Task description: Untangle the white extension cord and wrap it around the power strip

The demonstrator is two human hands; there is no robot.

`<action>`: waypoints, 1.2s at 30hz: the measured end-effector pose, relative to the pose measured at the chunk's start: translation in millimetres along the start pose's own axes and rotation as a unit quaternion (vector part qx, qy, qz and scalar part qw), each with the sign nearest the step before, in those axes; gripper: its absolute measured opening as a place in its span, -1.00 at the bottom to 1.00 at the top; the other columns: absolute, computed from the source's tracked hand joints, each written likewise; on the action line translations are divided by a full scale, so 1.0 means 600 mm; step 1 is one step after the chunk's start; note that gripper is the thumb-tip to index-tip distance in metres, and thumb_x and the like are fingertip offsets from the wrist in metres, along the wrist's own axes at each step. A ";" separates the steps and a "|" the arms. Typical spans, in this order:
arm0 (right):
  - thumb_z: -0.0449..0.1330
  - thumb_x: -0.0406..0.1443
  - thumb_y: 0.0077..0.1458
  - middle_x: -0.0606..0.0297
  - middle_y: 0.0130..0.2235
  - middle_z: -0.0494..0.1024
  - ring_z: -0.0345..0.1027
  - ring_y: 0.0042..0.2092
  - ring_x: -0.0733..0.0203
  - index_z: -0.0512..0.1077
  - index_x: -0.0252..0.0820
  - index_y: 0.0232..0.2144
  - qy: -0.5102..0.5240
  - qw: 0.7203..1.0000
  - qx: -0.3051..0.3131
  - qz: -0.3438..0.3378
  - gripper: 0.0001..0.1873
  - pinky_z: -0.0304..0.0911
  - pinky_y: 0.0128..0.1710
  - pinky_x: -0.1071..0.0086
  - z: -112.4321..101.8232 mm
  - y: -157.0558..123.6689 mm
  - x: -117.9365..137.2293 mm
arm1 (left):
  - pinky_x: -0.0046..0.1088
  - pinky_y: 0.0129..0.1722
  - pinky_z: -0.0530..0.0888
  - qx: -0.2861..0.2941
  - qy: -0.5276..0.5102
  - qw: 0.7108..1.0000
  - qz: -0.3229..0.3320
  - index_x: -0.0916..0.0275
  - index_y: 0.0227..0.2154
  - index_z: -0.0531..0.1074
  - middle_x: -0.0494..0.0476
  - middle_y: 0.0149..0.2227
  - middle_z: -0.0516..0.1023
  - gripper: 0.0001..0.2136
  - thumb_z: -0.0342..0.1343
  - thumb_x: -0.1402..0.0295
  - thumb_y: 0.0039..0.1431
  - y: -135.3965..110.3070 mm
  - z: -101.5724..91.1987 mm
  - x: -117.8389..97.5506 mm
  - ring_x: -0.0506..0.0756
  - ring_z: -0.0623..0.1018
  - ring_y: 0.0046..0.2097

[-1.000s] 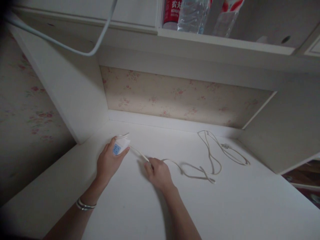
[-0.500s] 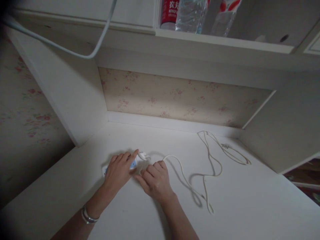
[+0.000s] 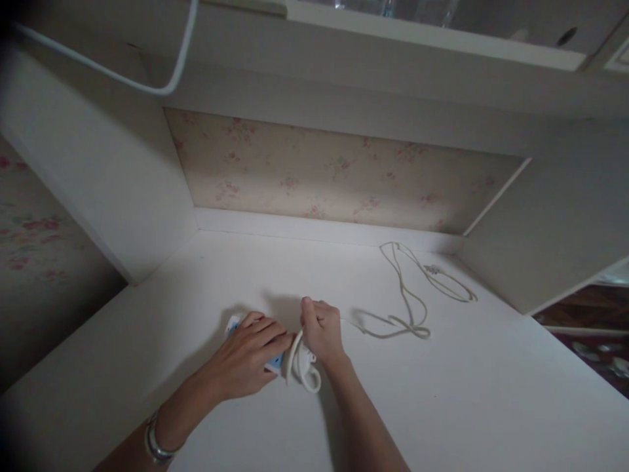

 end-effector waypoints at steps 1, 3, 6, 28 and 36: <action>-0.11 -0.04 0.28 0.38 -0.72 0.22 0.08 -0.63 0.35 0.18 -0.17 -0.80 0.013 0.999 -0.010 0.051 -0.34 -0.02 -0.53 0.39 -0.002 0.000 -0.020 | -0.23 -0.05 0.23 -0.010 -0.004 1.000 0.000 0.12 -0.06 0.33 0.05 -0.19 0.48 -0.62 0.23 0.36 0.03 0.000 -0.006 0.001 0.15 0.43 -0.11; -0.13 0.06 0.24 0.35 -0.72 0.24 0.12 -0.62 0.32 0.22 -0.17 -0.80 0.029 0.991 -0.026 0.130 -0.30 -0.01 -0.55 0.39 -0.006 -0.002 -0.052 | -0.22 -0.07 0.24 -0.032 -0.009 0.999 0.005 0.10 -0.02 0.31 0.05 -0.19 0.49 -0.59 0.21 0.36 0.04 -0.001 -0.017 0.002 0.15 0.44 -0.12; -0.16 0.14 0.20 0.32 -0.71 0.28 0.17 -0.59 0.30 0.27 -0.19 -0.79 0.046 0.982 -0.022 0.184 -0.26 0.04 -0.53 0.40 -0.003 -0.002 -0.073 | -0.22 -0.06 0.25 -0.073 -0.026 0.997 0.010 0.14 -0.01 0.29 0.08 -0.16 0.50 -0.57 0.21 0.39 0.02 -0.004 -0.029 0.005 0.15 0.45 -0.11; -0.11 -0.15 0.33 0.31 -0.57 0.46 0.25 -0.52 0.31 0.37 -0.18 -0.49 -0.309 0.919 0.187 -0.157 -0.56 -0.04 -0.33 0.36 0.098 -0.032 0.041 | -0.24 -0.15 0.42 -0.217 0.151 0.901 -0.345 0.33 0.22 0.08 0.33 -0.07 0.49 -0.36 0.01 0.03 0.20 -0.062 -0.088 0.155 0.25 0.50 -0.10; 0.02 -0.15 0.27 0.32 -0.61 0.44 0.21 -0.55 0.35 0.37 -0.19 -0.54 -0.261 0.909 0.223 -0.236 -0.61 -0.09 -0.38 0.35 0.117 -0.059 0.087 | -0.32 -0.18 0.42 -0.214 0.169 0.910 -0.314 0.33 0.27 -0.01 0.30 -0.10 0.45 -0.36 -0.07 0.05 0.26 -0.054 -0.073 0.144 0.20 0.49 -0.12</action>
Point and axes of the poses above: each hand's wrist, its own y-axis towards the middle knuckle, its own z-axis out of the palm, x = y × z, the point moved 10 cm from there along y, towards the middle knuckle
